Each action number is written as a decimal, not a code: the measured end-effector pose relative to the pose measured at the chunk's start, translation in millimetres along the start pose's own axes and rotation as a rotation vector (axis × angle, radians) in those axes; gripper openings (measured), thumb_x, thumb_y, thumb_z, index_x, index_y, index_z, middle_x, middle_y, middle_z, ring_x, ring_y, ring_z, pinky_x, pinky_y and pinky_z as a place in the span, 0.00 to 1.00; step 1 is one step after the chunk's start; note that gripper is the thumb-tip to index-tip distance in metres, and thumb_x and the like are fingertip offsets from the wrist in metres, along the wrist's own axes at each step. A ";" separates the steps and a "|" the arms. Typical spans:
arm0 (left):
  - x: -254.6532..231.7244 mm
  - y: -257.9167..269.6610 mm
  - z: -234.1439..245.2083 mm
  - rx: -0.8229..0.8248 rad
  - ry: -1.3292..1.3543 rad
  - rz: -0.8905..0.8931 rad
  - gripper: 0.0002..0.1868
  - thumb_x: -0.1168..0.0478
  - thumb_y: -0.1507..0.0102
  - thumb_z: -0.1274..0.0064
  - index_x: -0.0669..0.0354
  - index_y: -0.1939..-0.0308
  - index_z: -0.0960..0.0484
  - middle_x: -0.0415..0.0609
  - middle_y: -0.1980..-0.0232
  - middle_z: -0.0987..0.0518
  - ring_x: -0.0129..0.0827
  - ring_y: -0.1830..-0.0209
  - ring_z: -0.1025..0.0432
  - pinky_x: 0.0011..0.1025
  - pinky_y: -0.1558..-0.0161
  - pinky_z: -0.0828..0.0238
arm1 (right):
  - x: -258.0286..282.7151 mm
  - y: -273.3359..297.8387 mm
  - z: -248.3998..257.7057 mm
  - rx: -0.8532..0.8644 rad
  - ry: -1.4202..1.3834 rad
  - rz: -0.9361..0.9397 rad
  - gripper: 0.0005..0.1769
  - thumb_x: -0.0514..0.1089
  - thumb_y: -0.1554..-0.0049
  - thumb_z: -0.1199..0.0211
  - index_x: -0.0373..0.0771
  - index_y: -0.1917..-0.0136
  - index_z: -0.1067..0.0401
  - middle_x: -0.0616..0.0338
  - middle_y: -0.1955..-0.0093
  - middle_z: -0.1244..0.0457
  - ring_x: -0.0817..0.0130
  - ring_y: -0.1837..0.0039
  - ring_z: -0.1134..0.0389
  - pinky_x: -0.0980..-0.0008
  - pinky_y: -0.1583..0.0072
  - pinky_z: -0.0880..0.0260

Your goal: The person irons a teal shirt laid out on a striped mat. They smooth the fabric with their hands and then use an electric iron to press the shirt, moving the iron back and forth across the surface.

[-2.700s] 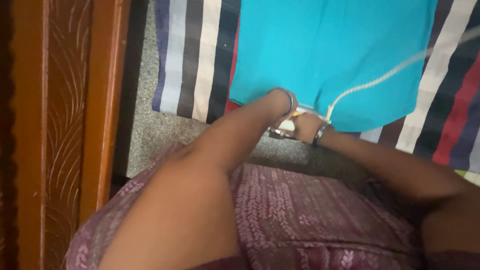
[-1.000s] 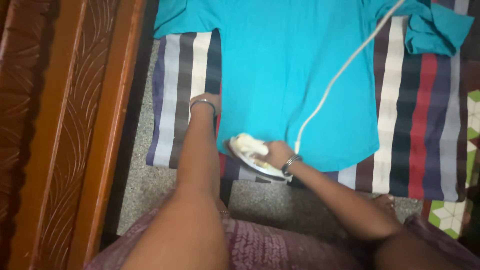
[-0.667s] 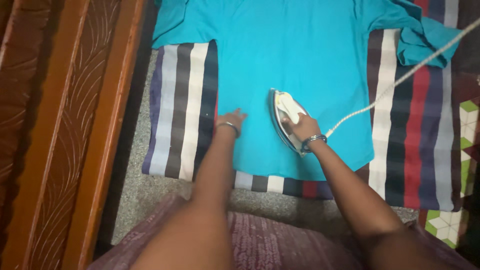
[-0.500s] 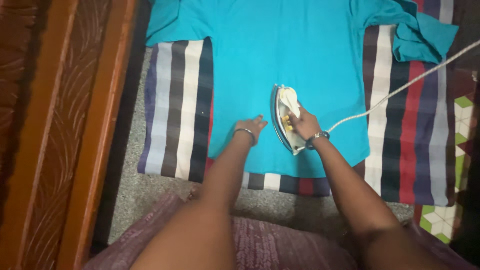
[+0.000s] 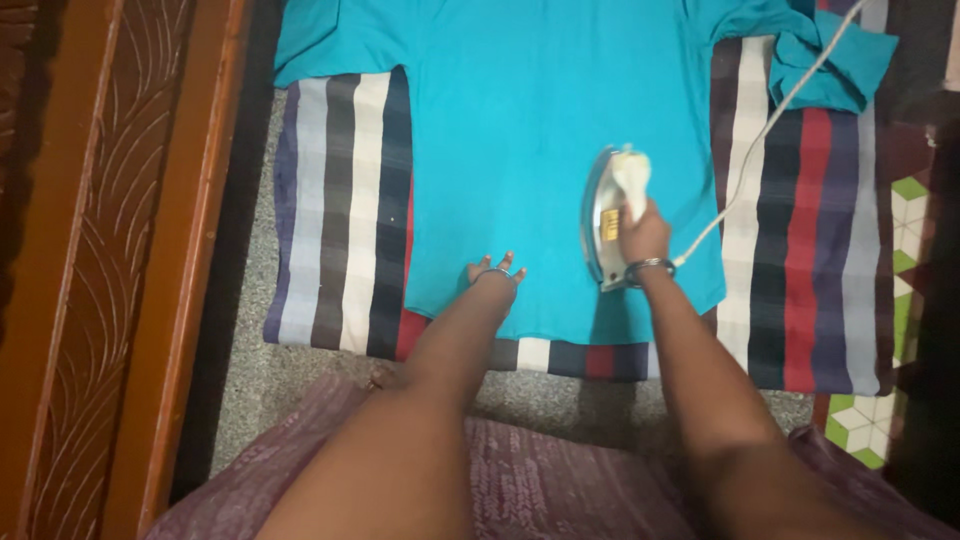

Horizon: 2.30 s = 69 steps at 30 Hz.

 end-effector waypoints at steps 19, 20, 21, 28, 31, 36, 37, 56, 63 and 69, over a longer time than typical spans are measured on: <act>-93.6 -38.1 -15.3 -0.318 -0.163 -0.321 0.31 0.56 0.42 0.35 0.51 0.34 0.22 0.50 0.22 0.37 0.43 0.34 0.28 0.44 0.44 0.25 | -65.8 -35.7 44.1 -0.164 0.070 -0.464 0.28 0.60 0.37 0.41 0.33 0.39 0.33 0.33 0.44 0.33 0.33 0.41 0.31 0.44 0.40 0.32; -80.4 -30.5 -7.7 -0.308 -0.175 -0.303 0.30 0.55 0.41 0.36 0.51 0.35 0.21 0.50 0.23 0.36 0.43 0.34 0.28 0.44 0.44 0.25 | -61.9 -30.1 46.0 -0.120 0.059 -0.506 0.28 0.60 0.36 0.42 0.34 0.37 0.34 0.33 0.42 0.33 0.33 0.40 0.32 0.44 0.39 0.32; -73.2 -22.1 -4.3 -0.294 -0.175 -0.293 0.29 0.55 0.41 0.36 0.50 0.35 0.21 0.50 0.25 0.35 0.43 0.35 0.27 0.44 0.44 0.25 | -57.3 -23.8 46.7 -0.074 0.047 -0.548 0.29 0.61 0.36 0.43 0.34 0.35 0.35 0.33 0.40 0.34 0.33 0.39 0.32 0.44 0.38 0.32; -12.8 26.3 15.7 -0.247 -0.089 -0.127 0.26 0.49 0.41 0.37 0.48 0.39 0.17 0.49 0.32 0.26 0.43 0.38 0.24 0.45 0.45 0.24 | -3.4 2.2 70.3 -0.042 -0.040 -0.349 0.41 0.52 0.37 0.41 0.33 0.20 0.55 0.25 0.39 0.36 0.31 0.38 0.33 0.44 0.38 0.33; 2.4 44.1 34.4 -0.303 -0.064 -0.098 0.25 0.47 0.40 0.37 0.47 0.41 0.16 0.48 0.35 0.22 0.43 0.39 0.23 0.45 0.46 0.23 | 12.0 6.0 82.7 -0.004 -0.037 -0.427 0.40 0.50 0.37 0.40 0.34 0.21 0.55 0.27 0.40 0.35 0.32 0.38 0.33 0.44 0.38 0.33; 11.4 59.7 55.0 -0.456 -0.024 -0.121 0.23 0.45 0.40 0.39 0.47 0.43 0.13 0.49 0.40 0.16 0.44 0.41 0.20 0.46 0.47 0.21 | 24.6 25.7 93.4 -0.016 -0.069 -0.504 0.39 0.49 0.40 0.37 0.41 0.21 0.51 0.31 0.31 0.41 0.38 0.32 0.36 0.47 0.35 0.34; 13.1 61.5 57.9 -0.484 0.019 -0.114 0.22 0.46 0.39 0.41 0.46 0.43 0.14 0.49 0.39 0.16 0.44 0.41 0.21 0.46 0.46 0.22 | 29.8 18.9 97.4 -0.014 -0.043 -0.517 0.40 0.48 0.41 0.36 0.42 0.21 0.51 0.32 0.28 0.43 0.38 0.30 0.38 0.47 0.34 0.35; 0.6 34.9 -7.0 -0.348 -0.031 -0.188 0.26 0.44 0.39 0.41 0.45 0.38 0.19 0.50 0.35 0.21 0.46 0.35 0.26 0.48 0.41 0.28 | 31.6 -2.7 85.5 -0.027 0.050 -0.206 0.58 0.36 0.46 0.36 0.44 0.15 0.69 0.30 0.34 0.38 0.35 0.35 0.34 0.50 0.34 0.33; 14.7 39.8 47.4 -0.676 -0.190 -0.263 0.17 0.55 0.35 0.46 0.41 0.42 0.19 0.43 0.33 0.27 0.41 0.33 0.32 0.48 0.39 0.34 | 22.7 -2.1 86.2 0.152 0.041 -0.295 0.61 0.36 0.45 0.37 0.51 0.14 0.75 0.33 0.29 0.40 0.37 0.35 0.33 0.50 0.34 0.33; -55.7 64.9 159.8 -0.756 -0.998 -0.544 0.14 0.48 0.26 0.58 0.41 0.47 0.17 0.37 0.41 0.20 0.34 0.36 0.29 0.40 0.42 0.33 | 12.5 10.6 74.8 0.097 0.051 -0.260 0.59 0.37 0.44 0.36 0.53 0.14 0.74 0.33 0.33 0.38 0.37 0.36 0.33 0.49 0.36 0.34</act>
Point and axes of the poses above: each hand's wrist, its own y-axis away from the middle knuckle, its own z-axis out of the back of the hand, x = y × z, the point moved 5 cm from there along -y, towards the middle knuckle
